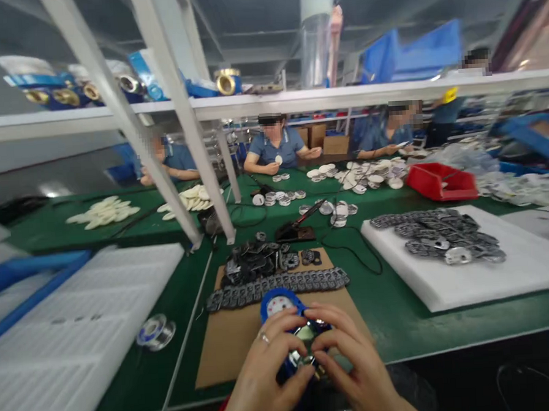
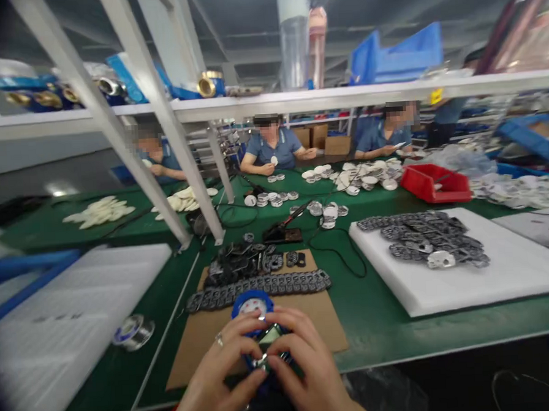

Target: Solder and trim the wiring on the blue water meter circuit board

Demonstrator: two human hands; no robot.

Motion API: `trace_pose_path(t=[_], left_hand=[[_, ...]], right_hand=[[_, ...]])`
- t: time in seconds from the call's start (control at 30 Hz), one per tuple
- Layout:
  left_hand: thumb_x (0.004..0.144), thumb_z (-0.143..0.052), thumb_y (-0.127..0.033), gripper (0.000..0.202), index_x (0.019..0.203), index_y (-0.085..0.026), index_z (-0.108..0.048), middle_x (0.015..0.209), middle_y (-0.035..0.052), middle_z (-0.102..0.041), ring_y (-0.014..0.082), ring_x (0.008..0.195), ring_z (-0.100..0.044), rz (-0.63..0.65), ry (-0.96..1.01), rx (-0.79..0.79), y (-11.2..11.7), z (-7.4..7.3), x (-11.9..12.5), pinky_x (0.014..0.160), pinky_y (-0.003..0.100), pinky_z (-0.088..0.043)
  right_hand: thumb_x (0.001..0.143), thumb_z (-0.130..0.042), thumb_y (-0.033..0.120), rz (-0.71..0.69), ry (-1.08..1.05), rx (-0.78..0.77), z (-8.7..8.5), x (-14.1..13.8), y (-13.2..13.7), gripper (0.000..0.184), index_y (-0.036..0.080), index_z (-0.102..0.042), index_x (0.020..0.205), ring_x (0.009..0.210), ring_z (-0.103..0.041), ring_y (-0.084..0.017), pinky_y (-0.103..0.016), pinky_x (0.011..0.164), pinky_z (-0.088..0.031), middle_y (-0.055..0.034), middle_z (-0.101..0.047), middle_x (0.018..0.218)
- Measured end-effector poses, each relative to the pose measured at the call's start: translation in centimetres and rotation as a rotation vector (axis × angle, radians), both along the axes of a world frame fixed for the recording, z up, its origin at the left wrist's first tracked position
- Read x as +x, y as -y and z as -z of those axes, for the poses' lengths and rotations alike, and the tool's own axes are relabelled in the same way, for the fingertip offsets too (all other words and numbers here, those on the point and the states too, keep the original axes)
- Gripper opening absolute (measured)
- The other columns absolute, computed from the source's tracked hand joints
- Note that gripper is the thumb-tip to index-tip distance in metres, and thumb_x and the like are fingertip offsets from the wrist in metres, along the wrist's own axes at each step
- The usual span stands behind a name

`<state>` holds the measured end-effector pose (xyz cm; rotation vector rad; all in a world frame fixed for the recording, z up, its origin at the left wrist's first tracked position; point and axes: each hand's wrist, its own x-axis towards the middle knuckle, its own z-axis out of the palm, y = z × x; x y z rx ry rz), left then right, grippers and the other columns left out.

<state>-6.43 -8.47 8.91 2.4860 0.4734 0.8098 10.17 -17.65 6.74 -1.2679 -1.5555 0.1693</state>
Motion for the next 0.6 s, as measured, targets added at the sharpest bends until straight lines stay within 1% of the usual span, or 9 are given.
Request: trace_pose_path(t=[0.07,0.17,0.23,0.3,0.37,0.47,0.53,0.6], left_hand=[[0.085,-0.059,-0.021,0.005,0.089,-0.022,-0.057,0.121,0.0056,-0.061,0.0191,0.123,-0.050,-0.032,0.017,-0.097,0.9,-0.4,-0.5,0.104,0.036,-0.044],[0.085,-0.058,-0.019,0.006,0.090,-0.022,-0.056,0.120,0.0044,-0.060,0.0183,0.126,-0.046,-0.056,0.041,-0.174,1.5,-0.6,-1.7,0.108,0.037,-0.039],[0.085,-0.058,-0.018,0.007,0.089,-0.021,-0.055,0.120,0.0047,-0.060,0.0189,0.126,-0.046,-0.103,0.038,-0.200,1.4,-0.3,-2.8,0.108,0.039,-0.039],[0.085,-0.057,-0.017,0.005,0.088,-0.021,-0.055,0.121,0.0057,-0.060,0.0201,0.126,-0.046,-0.183,0.019,-0.205,0.9,0.3,-4.2,0.107,0.041,-0.040],[0.086,-0.055,-0.017,0.004,0.087,-0.021,-0.055,0.122,0.0069,-0.059,0.0213,0.126,-0.046,-0.293,-0.018,-0.181,0.1,1.4,-5.8,0.106,0.044,-0.040],[0.086,-0.054,-0.015,0.005,0.085,-0.020,-0.055,0.122,0.0079,-0.058,0.0223,0.122,-0.048,-0.456,-0.105,-0.125,-1.9,3.8,-8.0,0.104,0.047,-0.040],[0.084,-0.056,-0.013,0.006,0.083,-0.019,-0.056,0.118,0.0086,-0.058,0.0232,0.119,-0.050,-0.522,-0.139,-0.108,-3.2,5.6,-9.1,0.102,0.047,-0.042],[0.082,-0.057,-0.012,0.007,0.081,-0.019,-0.056,0.115,0.0092,-0.059,0.0240,0.116,-0.052,-0.557,-0.150,-0.104,-4.3,7.0,-9.6,0.101,0.048,-0.043]], right_hand=[[0.090,-0.056,0.020,-0.023,0.002,-0.046,0.1,-0.5,0.1,0.007,0.023,-0.062,0.087,0.122,-0.048,-0.024,-0.038,0.102,-0.042,-0.0061,-0.059,0.124],[0.089,-0.057,0.019,-0.093,0.052,-0.066,0.4,-0.9,-0.1,0.010,0.025,-0.063,0.095,0.124,-0.046,-0.025,-0.040,0.105,-0.038,-0.0051,-0.055,0.128],[0.089,-0.056,0.018,-0.123,0.082,-0.055,0.6,-0.8,-0.1,0.016,0.025,-0.062,0.103,0.125,-0.045,-0.024,-0.039,0.105,-0.037,-0.0051,-0.052,0.130],[0.090,-0.053,0.018,-0.110,0.097,-0.049,1.0,-0.4,0.0,0.020,0.025,-0.060,0.108,0.124,-0.045,-0.024,-0.037,0.104,-0.038,-0.0053,-0.050,0.133],[0.090,-0.051,0.018,-0.067,0.106,-0.050,1.6,0.4,0.2,0.021,0.024,-0.060,0.109,0.124,-0.046,-0.023,-0.036,0.103,-0.037,-0.0053,-0.049,0.134],[0.091,-0.051,0.021,0.013,0.100,-0.078,2.7,1.6,0.7,0.020,0.024,-0.062,0.108,0.123,-0.048,-0.024,-0.036,0.101,-0.038,-0.0046,-0.049,0.135],[0.091,-0.052,0.025,0.082,0.080,-0.115,3.4,2.2,1.0,0.019,0.024,-0.063,0.106,0.120,-0.051,-0.024,-0.036,0.101,-0.039,-0.0036,-0.051,0.134],[0.091,-0.052,0.029,0.146,0.054,-0.155,3.8,2.6,1.2,0.018,0.024,-0.065,0.103,0.118,-0.053,-0.025,-0.038,0.100,-0.040,-0.0030,-0.053,0.133]])
